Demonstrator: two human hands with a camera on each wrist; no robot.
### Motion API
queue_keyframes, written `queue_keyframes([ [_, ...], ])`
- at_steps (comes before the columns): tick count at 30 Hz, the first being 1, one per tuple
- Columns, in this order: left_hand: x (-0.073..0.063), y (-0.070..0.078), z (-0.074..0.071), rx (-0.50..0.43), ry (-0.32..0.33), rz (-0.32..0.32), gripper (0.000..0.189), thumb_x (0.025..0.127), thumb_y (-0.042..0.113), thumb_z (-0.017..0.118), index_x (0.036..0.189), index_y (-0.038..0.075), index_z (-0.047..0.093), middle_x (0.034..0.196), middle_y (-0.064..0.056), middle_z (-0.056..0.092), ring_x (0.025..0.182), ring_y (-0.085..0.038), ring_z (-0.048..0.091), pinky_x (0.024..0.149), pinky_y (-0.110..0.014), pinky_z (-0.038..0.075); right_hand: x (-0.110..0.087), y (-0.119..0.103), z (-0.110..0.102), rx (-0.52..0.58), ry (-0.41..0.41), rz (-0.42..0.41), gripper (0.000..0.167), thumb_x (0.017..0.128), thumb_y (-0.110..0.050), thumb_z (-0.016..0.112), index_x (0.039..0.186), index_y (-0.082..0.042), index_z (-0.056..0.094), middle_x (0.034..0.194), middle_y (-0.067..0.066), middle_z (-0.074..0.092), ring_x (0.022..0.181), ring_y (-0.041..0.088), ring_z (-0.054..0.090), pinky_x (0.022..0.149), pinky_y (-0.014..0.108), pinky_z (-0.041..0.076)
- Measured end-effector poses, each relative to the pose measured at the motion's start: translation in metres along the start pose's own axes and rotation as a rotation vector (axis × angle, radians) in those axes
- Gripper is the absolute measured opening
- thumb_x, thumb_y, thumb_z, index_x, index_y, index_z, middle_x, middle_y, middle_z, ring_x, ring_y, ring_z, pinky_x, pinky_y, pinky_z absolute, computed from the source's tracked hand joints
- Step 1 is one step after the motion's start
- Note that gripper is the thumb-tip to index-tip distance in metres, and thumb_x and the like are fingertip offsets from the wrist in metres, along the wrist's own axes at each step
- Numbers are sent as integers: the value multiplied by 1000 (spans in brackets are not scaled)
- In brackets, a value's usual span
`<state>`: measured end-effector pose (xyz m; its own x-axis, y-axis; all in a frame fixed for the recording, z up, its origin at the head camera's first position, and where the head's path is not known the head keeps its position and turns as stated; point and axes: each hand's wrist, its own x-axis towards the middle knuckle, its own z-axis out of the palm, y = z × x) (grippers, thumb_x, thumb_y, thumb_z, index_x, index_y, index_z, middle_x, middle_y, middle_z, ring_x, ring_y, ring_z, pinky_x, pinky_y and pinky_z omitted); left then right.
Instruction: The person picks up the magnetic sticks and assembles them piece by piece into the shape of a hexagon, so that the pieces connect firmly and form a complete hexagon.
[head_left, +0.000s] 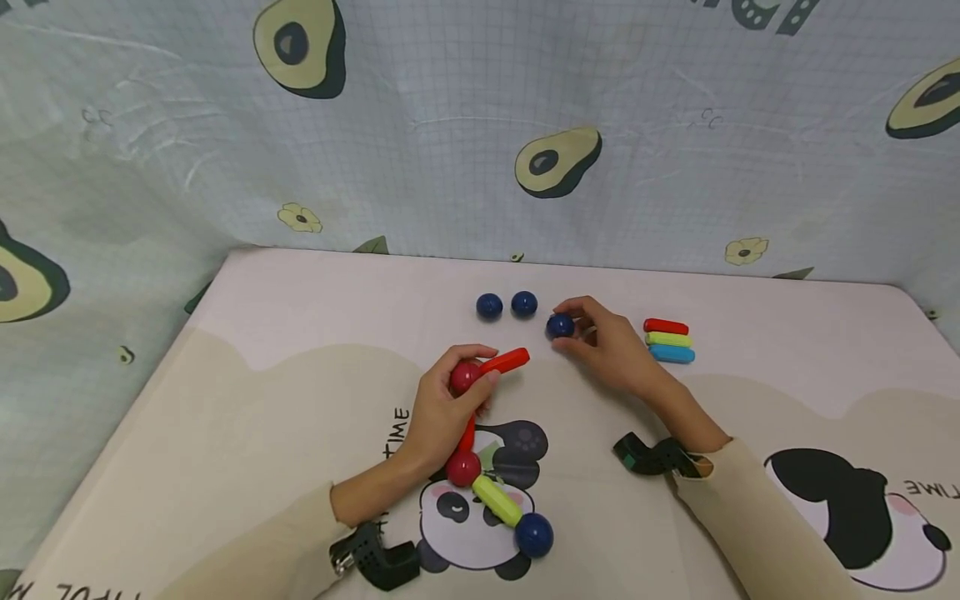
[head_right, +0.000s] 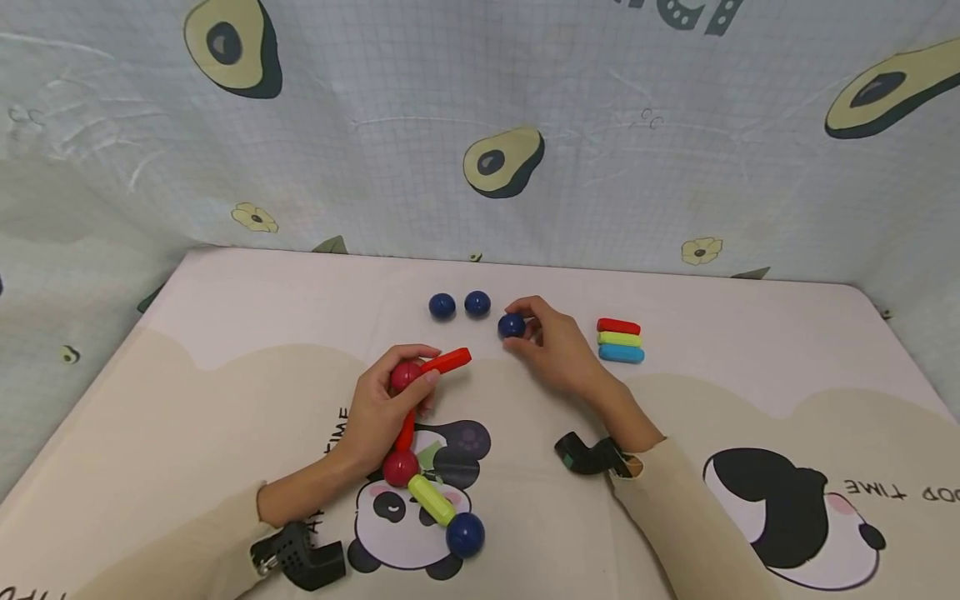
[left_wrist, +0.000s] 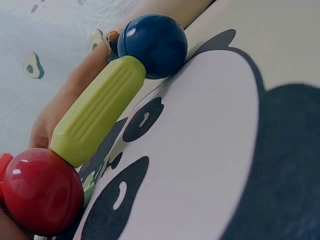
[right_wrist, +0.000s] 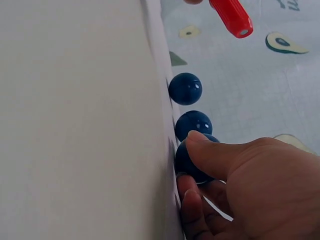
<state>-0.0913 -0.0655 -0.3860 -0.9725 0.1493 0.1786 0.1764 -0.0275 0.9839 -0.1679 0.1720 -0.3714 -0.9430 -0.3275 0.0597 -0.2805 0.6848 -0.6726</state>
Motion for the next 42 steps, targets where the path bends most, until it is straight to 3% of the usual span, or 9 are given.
queue_keyframes([
  [6, 1, -1, 0, -19, -12, 5, 30, 93, 11, 62, 122, 2, 57, 77, -17, 59, 65, -26, 58, 61, -25, 51, -1, -1, -7, 33, -33, 10, 41, 90, -16, 68, 127, -12, 54, 117, 9, 60, 97, 26, 58, 86, 41, 49],
  [12, 1, -2, -1, -26, -2, 4, 23, 94, 11, 62, 116, 6, 60, 72, -14, 62, 63, -30, 56, 58, -25, 50, -3, -3, -15, 187, -109, -31, 40, 90, -15, 67, 129, -14, 56, 118, 4, 58, 109, 23, 57, 92, 42, 47],
  [20, 2, -1, -2, -18, 13, 27, 24, 93, 9, 62, 117, 7, 61, 76, -15, 63, 66, -32, 57, 59, -25, 50, -5, -10, -21, 298, -180, -123, 40, 91, -14, 67, 130, -12, 57, 122, 0, 56, 105, 19, 57, 87, 32, 49],
  [30, 1, -1, -3, 28, 13, 46, 29, 94, 10, 60, 124, 10, 61, 80, -16, 62, 69, -30, 57, 60, -24, 49, -8, -20, -21, 384, -262, -176, 41, 92, -10, 64, 132, -7, 55, 126, 4, 56, 102, 22, 60, 85, 35, 51],
  [42, 1, -2, -3, 58, 0, 65, 30, 94, 13, 61, 124, 11, 62, 86, -15, 60, 70, -31, 54, 60, -23, 47, -9, -23, -20, 439, -313, -236, 39, 94, -8, 61, 132, -4, 54, 116, 6, 60, 97, 27, 59, 83, 35, 51],
])
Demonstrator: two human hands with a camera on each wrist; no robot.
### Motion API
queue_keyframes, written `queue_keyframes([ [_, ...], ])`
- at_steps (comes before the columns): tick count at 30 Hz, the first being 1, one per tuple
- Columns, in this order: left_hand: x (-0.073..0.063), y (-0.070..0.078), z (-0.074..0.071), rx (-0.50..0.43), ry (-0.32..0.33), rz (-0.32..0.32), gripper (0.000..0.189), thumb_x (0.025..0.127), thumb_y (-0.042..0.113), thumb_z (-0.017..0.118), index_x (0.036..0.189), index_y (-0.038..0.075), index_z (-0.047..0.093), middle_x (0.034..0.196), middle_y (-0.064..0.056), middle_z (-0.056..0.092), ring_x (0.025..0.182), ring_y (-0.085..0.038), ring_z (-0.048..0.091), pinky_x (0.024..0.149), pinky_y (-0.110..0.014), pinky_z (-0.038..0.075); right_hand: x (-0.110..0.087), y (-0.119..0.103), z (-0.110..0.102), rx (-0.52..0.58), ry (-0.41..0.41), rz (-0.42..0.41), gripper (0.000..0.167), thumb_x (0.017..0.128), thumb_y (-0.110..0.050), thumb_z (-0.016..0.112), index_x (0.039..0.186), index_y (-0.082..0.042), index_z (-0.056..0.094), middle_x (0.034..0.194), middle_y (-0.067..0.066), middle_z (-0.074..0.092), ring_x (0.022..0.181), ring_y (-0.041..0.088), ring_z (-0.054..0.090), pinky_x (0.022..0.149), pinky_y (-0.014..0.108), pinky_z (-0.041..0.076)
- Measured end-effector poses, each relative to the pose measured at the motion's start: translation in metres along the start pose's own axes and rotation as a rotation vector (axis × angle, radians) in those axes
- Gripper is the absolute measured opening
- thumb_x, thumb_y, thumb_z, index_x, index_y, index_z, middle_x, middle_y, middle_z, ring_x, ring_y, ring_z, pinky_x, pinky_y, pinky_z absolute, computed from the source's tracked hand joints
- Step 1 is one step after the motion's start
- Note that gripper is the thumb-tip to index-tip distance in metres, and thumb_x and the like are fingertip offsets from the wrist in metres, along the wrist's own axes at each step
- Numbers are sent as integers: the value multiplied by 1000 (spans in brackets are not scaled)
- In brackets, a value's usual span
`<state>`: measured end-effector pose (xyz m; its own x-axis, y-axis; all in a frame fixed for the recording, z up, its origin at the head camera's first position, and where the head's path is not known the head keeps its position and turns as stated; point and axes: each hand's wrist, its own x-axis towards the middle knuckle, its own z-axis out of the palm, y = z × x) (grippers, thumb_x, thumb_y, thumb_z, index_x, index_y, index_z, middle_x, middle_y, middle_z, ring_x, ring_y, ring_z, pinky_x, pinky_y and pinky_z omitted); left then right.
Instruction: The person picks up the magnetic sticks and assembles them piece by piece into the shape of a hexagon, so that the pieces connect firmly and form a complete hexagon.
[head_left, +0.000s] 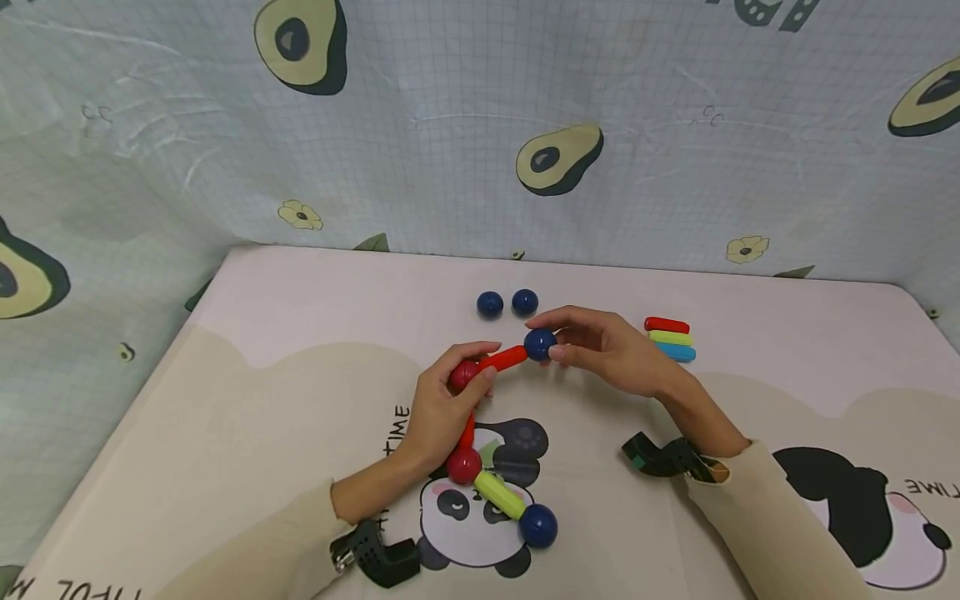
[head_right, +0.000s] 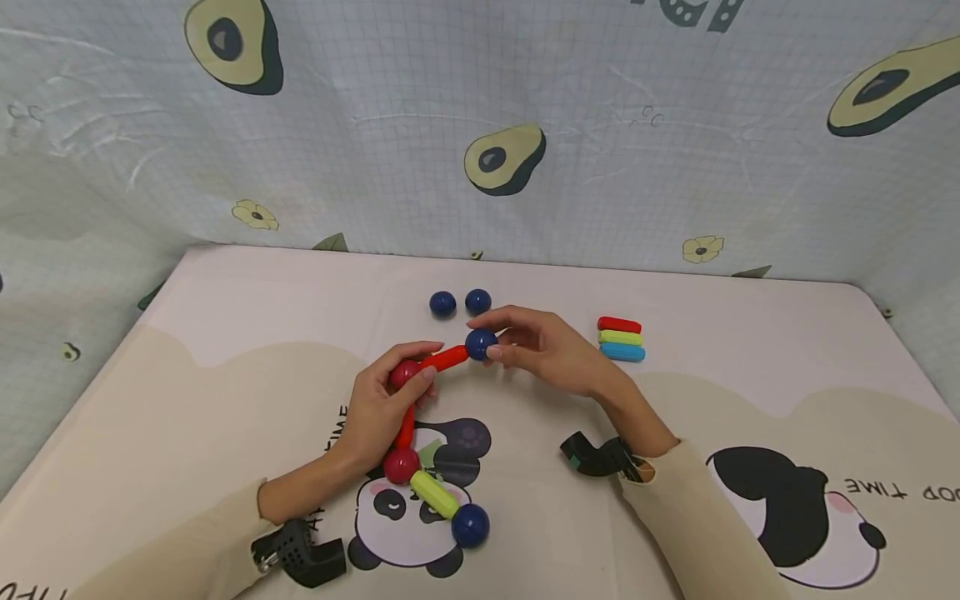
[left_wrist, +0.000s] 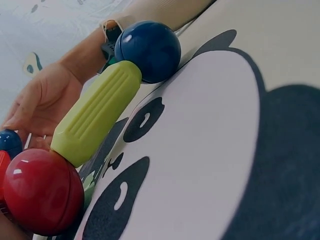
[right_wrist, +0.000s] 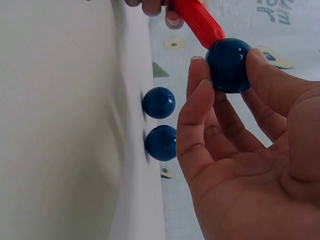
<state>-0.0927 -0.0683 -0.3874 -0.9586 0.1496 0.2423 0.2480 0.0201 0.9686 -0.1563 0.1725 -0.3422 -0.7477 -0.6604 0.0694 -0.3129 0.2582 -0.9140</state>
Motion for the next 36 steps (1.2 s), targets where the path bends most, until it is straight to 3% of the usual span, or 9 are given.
queue_keyframes([
  [7, 2, -1, 0, 68, 3, 23, 32, 90, 11, 67, 122, 14, 64, 114, -1, 62, 102, -19, 56, 81, -29, 51, 0, -1, 1, -13, 3, 5, 37, 93, -7, 61, 130, -8, 57, 117, 4, 60, 97, 27, 56, 82, 34, 50],
  [16, 1, -1, 0, 84, -22, 7, 31, 89, 12, 69, 119, 13, 67, 115, 0, 64, 99, -19, 57, 74, -30, 52, 1, -4, 3, -22, -14, 13, 35, 94, -9, 62, 128, -5, 59, 115, 4, 61, 96, 24, 57, 83, 33, 51],
  [28, 0, 0, -1, 93, -30, 48, 29, 87, 11, 71, 116, 12, 68, 113, -2, 65, 100, -21, 58, 79, -32, 52, 2, -4, 5, -31, -11, 38, 36, 92, -13, 64, 127, -5, 60, 110, 5, 61, 89, 24, 58, 79, 33, 52],
  [36, 0, -1, -1, 90, -33, 30, 31, 87, 13, 71, 118, 12, 68, 115, -2, 65, 100, -21, 58, 78, -31, 52, 2, -5, 6, -39, -8, 32, 38, 93, -13, 64, 129, -6, 59, 116, 4, 61, 92, 22, 59, 81, 33, 52],
])
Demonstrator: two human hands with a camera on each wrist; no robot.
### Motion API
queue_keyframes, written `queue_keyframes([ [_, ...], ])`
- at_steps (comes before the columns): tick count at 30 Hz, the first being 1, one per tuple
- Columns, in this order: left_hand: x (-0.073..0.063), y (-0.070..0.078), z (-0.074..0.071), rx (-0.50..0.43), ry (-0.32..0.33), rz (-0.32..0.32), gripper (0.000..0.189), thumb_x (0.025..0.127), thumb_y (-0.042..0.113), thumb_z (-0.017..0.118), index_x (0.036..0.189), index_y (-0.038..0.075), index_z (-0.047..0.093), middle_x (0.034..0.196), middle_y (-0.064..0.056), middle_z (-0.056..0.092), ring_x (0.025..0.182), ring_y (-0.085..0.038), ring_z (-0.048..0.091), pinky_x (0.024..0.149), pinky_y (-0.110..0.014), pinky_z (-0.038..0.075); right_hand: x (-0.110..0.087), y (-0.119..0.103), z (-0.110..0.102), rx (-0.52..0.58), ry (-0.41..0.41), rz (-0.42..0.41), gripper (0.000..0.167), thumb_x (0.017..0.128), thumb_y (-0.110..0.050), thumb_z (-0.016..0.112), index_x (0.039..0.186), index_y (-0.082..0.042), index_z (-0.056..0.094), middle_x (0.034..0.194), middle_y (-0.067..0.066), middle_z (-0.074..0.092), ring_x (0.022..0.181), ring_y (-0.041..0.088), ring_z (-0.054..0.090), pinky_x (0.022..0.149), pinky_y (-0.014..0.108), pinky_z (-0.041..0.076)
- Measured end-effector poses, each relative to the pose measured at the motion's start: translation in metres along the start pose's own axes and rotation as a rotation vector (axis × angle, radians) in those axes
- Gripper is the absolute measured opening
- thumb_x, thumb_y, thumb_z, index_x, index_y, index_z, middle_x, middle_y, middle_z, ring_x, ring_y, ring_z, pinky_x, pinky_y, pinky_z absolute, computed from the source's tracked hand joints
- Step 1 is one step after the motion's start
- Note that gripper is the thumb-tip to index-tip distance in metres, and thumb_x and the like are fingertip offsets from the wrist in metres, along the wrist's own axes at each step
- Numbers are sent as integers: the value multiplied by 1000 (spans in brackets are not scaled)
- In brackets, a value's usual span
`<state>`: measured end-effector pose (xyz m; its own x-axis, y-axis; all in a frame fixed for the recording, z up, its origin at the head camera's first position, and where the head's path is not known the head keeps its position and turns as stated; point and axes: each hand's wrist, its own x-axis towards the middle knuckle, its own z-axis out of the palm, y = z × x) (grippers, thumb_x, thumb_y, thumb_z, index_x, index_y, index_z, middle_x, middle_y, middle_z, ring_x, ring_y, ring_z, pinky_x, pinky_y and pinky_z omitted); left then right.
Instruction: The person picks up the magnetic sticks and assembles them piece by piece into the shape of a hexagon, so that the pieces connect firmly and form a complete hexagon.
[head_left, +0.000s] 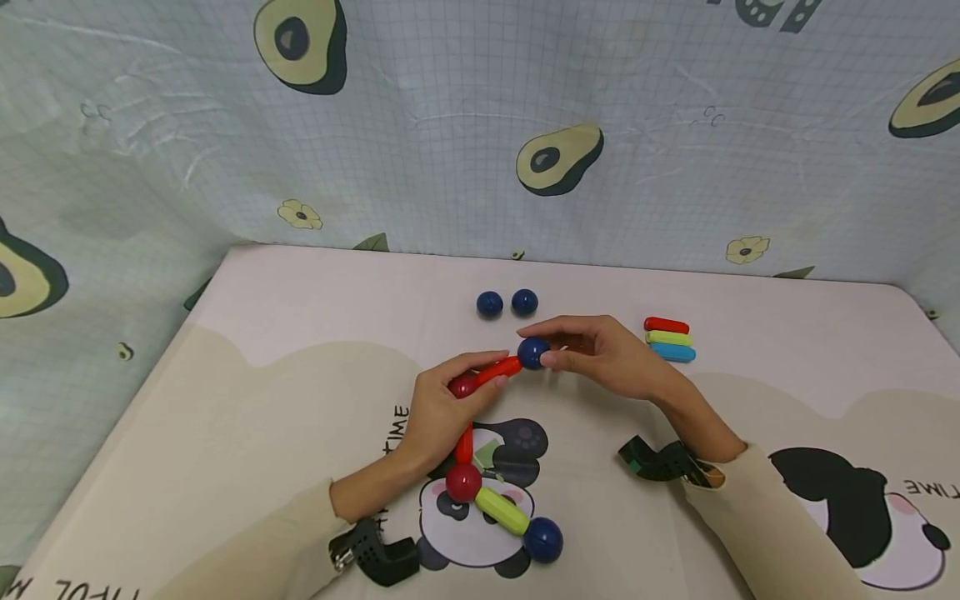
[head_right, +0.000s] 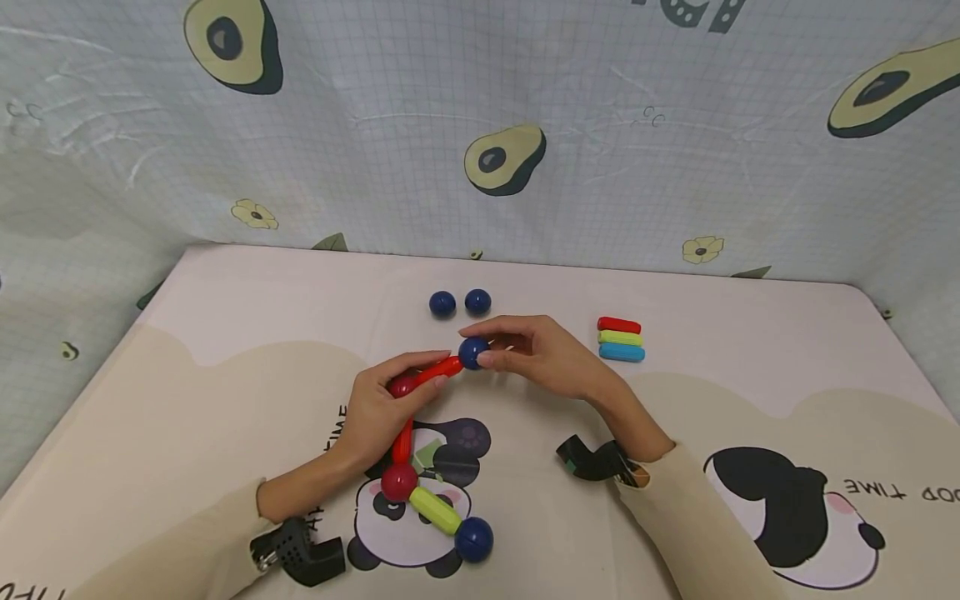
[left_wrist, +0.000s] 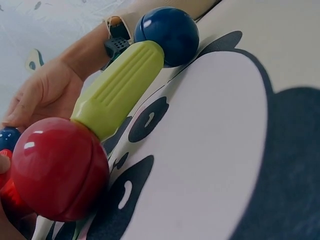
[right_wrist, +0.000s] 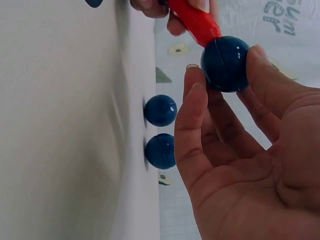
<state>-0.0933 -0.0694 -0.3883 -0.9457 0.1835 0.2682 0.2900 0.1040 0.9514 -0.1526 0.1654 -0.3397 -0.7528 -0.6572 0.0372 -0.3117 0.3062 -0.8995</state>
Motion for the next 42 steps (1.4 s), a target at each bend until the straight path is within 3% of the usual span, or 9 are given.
queue_keyframes([
  [14, 0, -2, 0, 24, -6, 26, 29, 87, 10, 70, 116, 14, 70, 110, 1, 66, 97, -18, 57, 78, -32, 51, -3, 0, -5, -80, 32, -12, 37, 93, -13, 63, 129, -6, 59, 121, 0, 62, 103, 18, 57, 88, 30, 49],
  [20, 0, -1, 1, 43, -12, 13, 29, 88, 10, 70, 116, 15, 70, 110, 1, 66, 99, -18, 57, 81, -35, 50, -17, -1, -19, -198, 183, 9, 32, 92, -15, 65, 123, -9, 63, 114, 0, 64, 99, 14, 59, 84, 25, 50],
  [27, -1, -1, 1, 43, -8, 15, 29, 87, 10, 71, 116, 14, 69, 112, 0, 65, 101, -19, 57, 82, -36, 50, -47, 8, -35, -342, 370, 78, 22, 92, -19, 65, 114, -16, 68, 104, -1, 66, 91, 10, 56, 72, 18, 48],
  [35, -1, 0, 1, 48, 0, 3, 30, 87, 9, 70, 117, 15, 69, 114, 1, 65, 104, -18, 56, 83, -37, 50, -81, 30, -48, -519, 488, 88, 18, 86, -12, 72, 104, -17, 70, 97, -2, 66, 79, 6, 53, 66, 14, 44],
  [42, -1, -2, 1, 44, -6, 22, 29, 87, 10, 70, 116, 15, 69, 113, 0, 65, 102, -18, 56, 82, -35, 50, -104, 43, -56, -615, 516, 130, 23, 82, -9, 76, 103, -16, 69, 85, 0, 58, 74, 7, 50, 63, 12, 43],
])
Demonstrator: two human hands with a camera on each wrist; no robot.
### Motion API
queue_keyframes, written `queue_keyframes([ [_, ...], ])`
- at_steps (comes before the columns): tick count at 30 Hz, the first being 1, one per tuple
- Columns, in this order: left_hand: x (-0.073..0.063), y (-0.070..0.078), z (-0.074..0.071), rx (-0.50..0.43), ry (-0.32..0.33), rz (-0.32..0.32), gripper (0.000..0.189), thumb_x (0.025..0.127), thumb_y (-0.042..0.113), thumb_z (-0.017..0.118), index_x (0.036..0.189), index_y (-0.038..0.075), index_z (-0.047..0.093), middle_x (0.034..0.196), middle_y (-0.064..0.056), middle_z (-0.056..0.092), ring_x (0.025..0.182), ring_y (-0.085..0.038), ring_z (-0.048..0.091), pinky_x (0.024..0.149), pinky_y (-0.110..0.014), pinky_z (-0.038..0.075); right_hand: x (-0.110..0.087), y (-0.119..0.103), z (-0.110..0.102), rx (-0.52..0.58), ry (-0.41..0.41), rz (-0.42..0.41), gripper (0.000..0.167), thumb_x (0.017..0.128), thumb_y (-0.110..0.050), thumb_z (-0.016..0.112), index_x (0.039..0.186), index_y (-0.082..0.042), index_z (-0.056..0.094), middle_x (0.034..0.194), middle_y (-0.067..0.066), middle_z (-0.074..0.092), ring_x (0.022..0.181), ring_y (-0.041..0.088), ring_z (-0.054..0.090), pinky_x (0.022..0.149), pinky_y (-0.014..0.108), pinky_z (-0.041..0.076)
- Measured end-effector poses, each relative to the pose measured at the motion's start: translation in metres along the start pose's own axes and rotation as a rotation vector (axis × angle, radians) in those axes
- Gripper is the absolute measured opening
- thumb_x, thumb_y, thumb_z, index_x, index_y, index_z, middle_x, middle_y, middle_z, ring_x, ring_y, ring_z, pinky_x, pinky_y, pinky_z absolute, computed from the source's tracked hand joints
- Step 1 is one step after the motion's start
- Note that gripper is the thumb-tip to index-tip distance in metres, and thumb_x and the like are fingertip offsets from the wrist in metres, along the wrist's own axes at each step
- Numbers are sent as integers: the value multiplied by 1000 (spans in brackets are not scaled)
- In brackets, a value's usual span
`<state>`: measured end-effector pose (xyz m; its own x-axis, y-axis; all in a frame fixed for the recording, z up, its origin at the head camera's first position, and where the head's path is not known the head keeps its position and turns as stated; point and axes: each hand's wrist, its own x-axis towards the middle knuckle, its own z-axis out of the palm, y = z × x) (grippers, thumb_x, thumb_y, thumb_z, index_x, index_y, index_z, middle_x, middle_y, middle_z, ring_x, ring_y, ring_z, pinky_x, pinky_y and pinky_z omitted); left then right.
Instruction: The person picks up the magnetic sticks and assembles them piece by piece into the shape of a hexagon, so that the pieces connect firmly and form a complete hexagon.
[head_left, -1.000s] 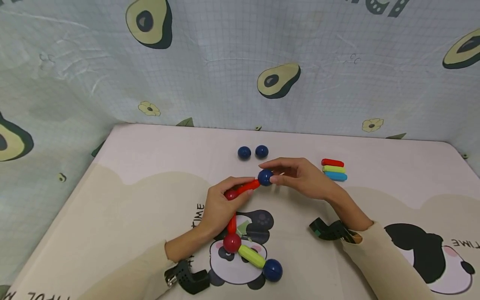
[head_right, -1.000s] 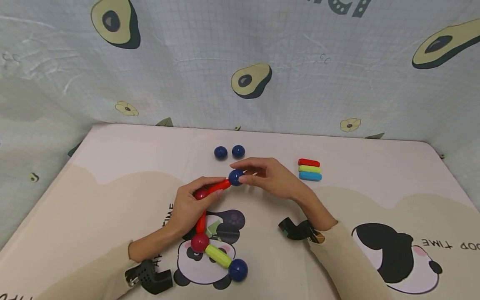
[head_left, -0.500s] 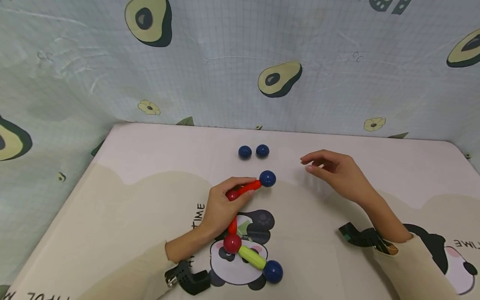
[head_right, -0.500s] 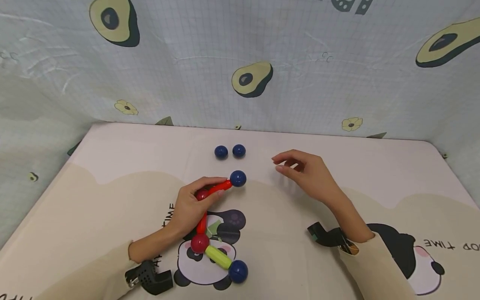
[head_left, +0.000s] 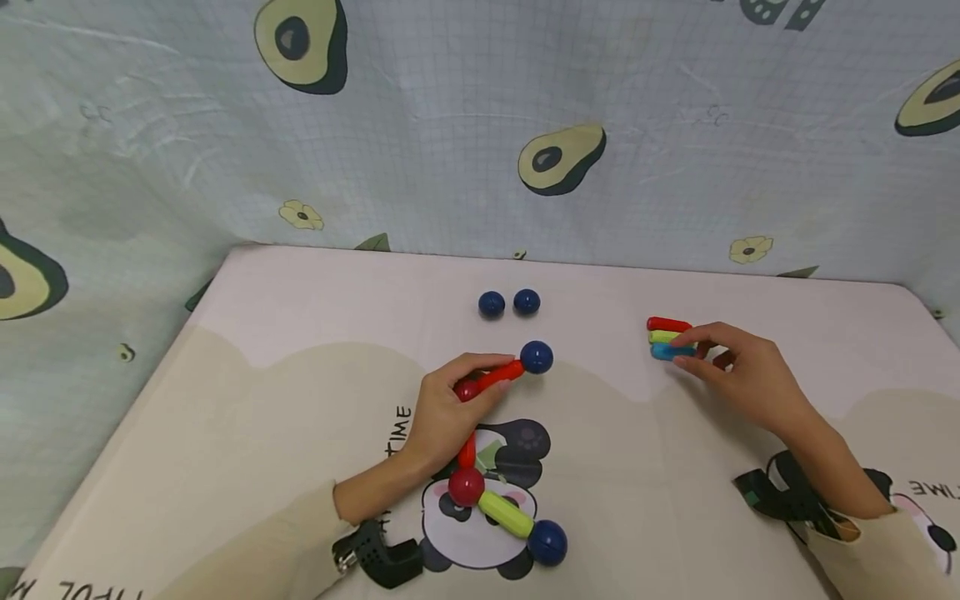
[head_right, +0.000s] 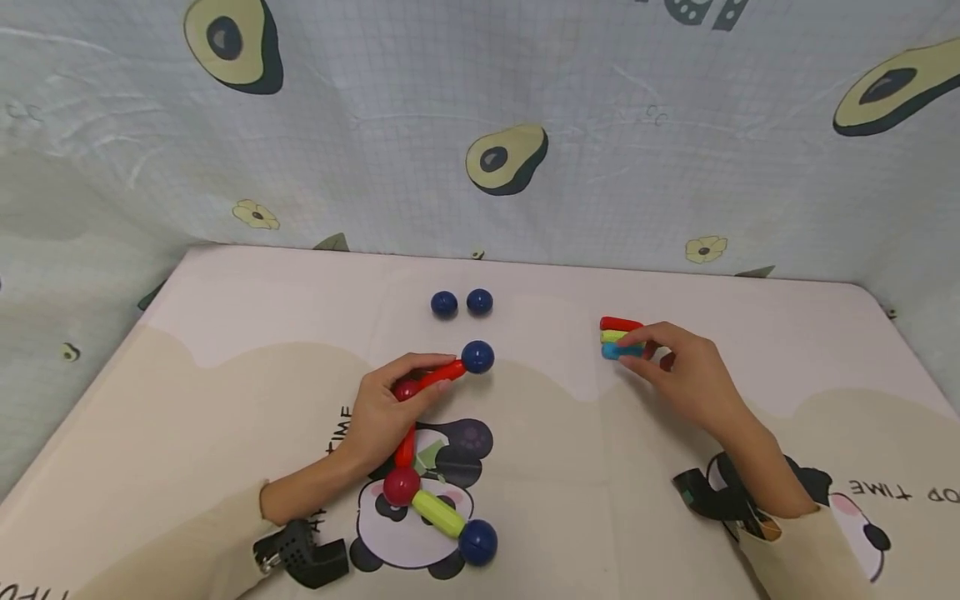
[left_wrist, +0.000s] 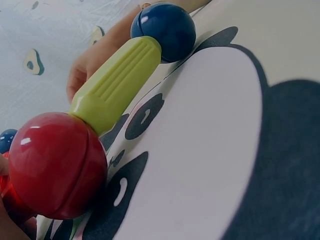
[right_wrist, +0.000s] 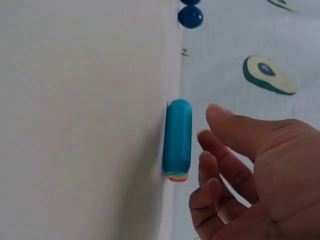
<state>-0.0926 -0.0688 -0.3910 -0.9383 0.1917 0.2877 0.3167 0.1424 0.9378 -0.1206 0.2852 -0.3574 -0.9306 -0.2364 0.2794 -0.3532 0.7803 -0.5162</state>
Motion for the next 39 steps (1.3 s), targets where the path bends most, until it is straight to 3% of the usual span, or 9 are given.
queue_keyframes([
  [14, 0, 1, 0, -9, -2, -10, 29, 88, 11, 70, 117, 15, 68, 114, 1, 64, 101, -19, 56, 81, -35, 50, -4, 10, -1, -6, -19, -19, 24, 80, -8, 78, 101, -14, 70, 82, -3, 59, 74, 4, 48, 62, 12, 41],
  [24, 0, 2, 0, -5, 2, -15, 30, 88, 10, 70, 117, 15, 69, 113, 1, 64, 101, -19, 56, 81, -36, 50, -5, 12, 0, -10, -71, 14, 28, 80, -14, 78, 107, -14, 69, 94, 2, 67, 75, 6, 56, 65, 12, 44],
  [31, 0, 2, 0, -10, -2, -6, 30, 88, 9, 69, 117, 14, 68, 115, 1, 64, 102, -18, 56, 82, -35, 50, -5, 8, -1, -14, -80, 31, 27, 82, -16, 77, 108, -16, 69, 96, 3, 66, 76, 9, 59, 66, 14, 46],
  [39, 1, 2, 0, -17, -7, -4, 29, 88, 9, 69, 117, 15, 68, 115, 2, 64, 102, -18, 56, 82, -34, 51, -1, -10, 1, 46, -120, -8, 30, 83, -9, 75, 111, -14, 68, 98, 3, 67, 75, 8, 61, 63, 18, 49],
])
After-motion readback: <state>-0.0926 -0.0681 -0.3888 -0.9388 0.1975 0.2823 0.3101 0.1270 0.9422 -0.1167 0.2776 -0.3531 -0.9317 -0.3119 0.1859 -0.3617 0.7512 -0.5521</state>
